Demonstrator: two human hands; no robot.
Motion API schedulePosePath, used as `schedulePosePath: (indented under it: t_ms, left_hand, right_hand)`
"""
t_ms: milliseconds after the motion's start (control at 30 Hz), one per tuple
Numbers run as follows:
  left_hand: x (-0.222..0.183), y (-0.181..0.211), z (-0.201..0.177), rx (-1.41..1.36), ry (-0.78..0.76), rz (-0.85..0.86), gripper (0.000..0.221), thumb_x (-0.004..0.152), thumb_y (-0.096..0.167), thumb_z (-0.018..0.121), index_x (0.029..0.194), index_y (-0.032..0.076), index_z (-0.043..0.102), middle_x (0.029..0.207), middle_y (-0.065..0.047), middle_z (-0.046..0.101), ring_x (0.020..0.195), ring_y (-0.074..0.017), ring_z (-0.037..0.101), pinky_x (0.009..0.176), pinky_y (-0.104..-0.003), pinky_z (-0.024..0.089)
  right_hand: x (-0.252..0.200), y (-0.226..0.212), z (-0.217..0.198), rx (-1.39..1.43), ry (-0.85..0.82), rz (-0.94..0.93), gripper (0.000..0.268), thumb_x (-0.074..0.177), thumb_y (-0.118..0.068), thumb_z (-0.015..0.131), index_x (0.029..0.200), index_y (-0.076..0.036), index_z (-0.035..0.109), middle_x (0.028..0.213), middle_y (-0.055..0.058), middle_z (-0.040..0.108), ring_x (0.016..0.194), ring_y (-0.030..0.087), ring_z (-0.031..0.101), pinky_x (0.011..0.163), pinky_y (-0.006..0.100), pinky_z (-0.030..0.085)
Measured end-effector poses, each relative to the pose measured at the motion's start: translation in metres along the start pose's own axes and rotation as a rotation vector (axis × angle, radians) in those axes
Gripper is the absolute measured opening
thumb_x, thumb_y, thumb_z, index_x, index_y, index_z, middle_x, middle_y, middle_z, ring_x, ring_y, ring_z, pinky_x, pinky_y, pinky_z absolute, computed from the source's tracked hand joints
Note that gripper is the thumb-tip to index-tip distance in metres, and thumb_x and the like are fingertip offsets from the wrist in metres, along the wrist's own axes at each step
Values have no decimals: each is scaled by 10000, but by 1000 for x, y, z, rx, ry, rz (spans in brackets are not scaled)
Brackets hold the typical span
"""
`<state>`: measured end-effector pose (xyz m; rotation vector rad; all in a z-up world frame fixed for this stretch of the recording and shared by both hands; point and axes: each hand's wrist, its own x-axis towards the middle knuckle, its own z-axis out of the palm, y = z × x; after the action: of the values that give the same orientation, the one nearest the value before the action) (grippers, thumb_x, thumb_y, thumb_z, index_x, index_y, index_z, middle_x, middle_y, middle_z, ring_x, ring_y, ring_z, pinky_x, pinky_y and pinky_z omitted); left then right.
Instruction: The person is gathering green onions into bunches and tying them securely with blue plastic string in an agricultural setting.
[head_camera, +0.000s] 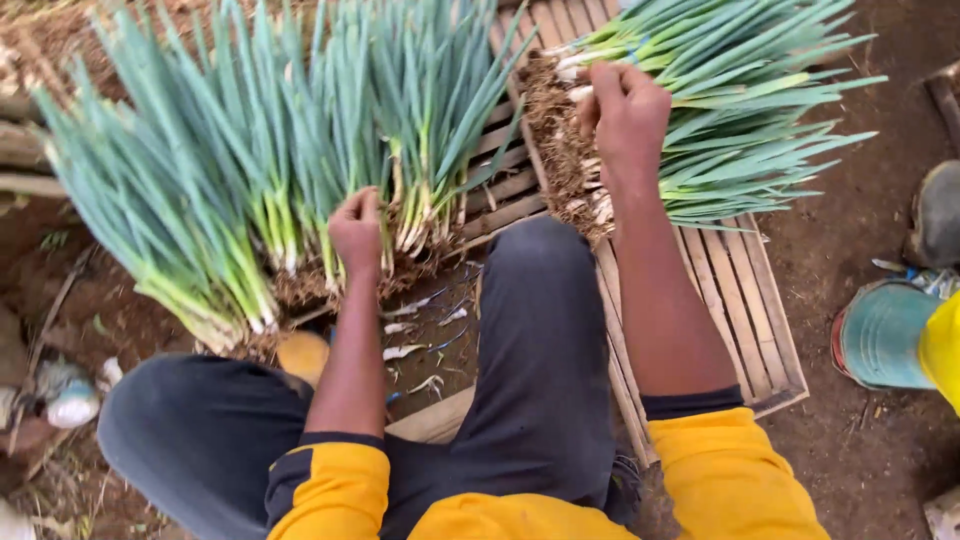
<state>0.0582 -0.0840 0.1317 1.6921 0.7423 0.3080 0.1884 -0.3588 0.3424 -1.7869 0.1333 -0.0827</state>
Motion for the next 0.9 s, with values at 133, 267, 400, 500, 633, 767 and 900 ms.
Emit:
schedulePosePath:
  t_ms: [133, 267, 400, 500, 633, 767, 900]
  left_hand:
    - [22, -44, -62, 65, 379, -56, 160, 988, 114, 655, 1056, 136, 797, 752, 43, 784, 446, 31, 436, 374, -122, 299]
    - [-14, -86, -88, 186, 593, -12, 154, 971, 171, 622, 1011, 180, 771, 843, 3, 793, 766, -135, 755, 684, -294, 598]
    - [-73, -120, -84, 342, 466, -187, 116, 966, 256, 660, 1013, 252, 766, 922, 19, 750, 911, -216, 735, 798, -405, 584]
    - [-109, -158, -70, 429, 306, -294, 111, 941, 311, 663, 977, 279, 764, 953, -26, 756, 970, -303, 725, 839, -483, 579]
    - [-131, -199, -47, 667, -253, -477, 348, 877, 426, 691, 1216, 346, 710, 1146, -16, 744, 1136, -313, 685, 967, -502, 559]
    - [-152, -228, -22, 831, -456, -321, 297, 899, 324, 703, 1184, 246, 731, 1131, -95, 709, 1143, -333, 672, 947, -488, 575]
    - [-156, -225, -27, 1000, -432, -248, 197, 901, 306, 714, 1066, 208, 756, 1168, -118, 657, 1207, -337, 601, 996, -434, 537]
  right_hand:
    - [-27, -48, 43, 83, -178, -172, 181, 1002, -135, 594, 1019, -28, 739, 763, 80, 739, 501, 104, 610, 451, 222, 498]
    - [-79, -31, 74, 154, -325, -261, 328, 927, -148, 629, 617, -62, 568, 549, 64, 597, 505, 109, 539, 544, 246, 401]
    - [-103, -40, 74, 121, -350, -317, 312, 949, -157, 620, 654, -63, 577, 581, 65, 605, 521, 121, 544, 550, 270, 413]
    - [-123, -36, 74, 74, -389, -332, 301, 965, -164, 612, 682, -65, 584, 604, 66, 612, 533, 130, 548, 555, 287, 422]
    - [-130, -39, 80, 40, -434, -386, 288, 987, -173, 603, 720, -66, 593, 635, 68, 620, 549, 142, 553, 561, 311, 434]
    - [-133, -30, 73, -14, -474, -418, 277, 1009, -182, 593, 757, -67, 602, 667, 69, 628, 565, 154, 558, 567, 335, 446]
    - [-126, -10, 65, -42, -515, -460, 267, 1030, -191, 584, 794, -68, 611, 698, 71, 636, 581, 166, 562, 574, 359, 458]
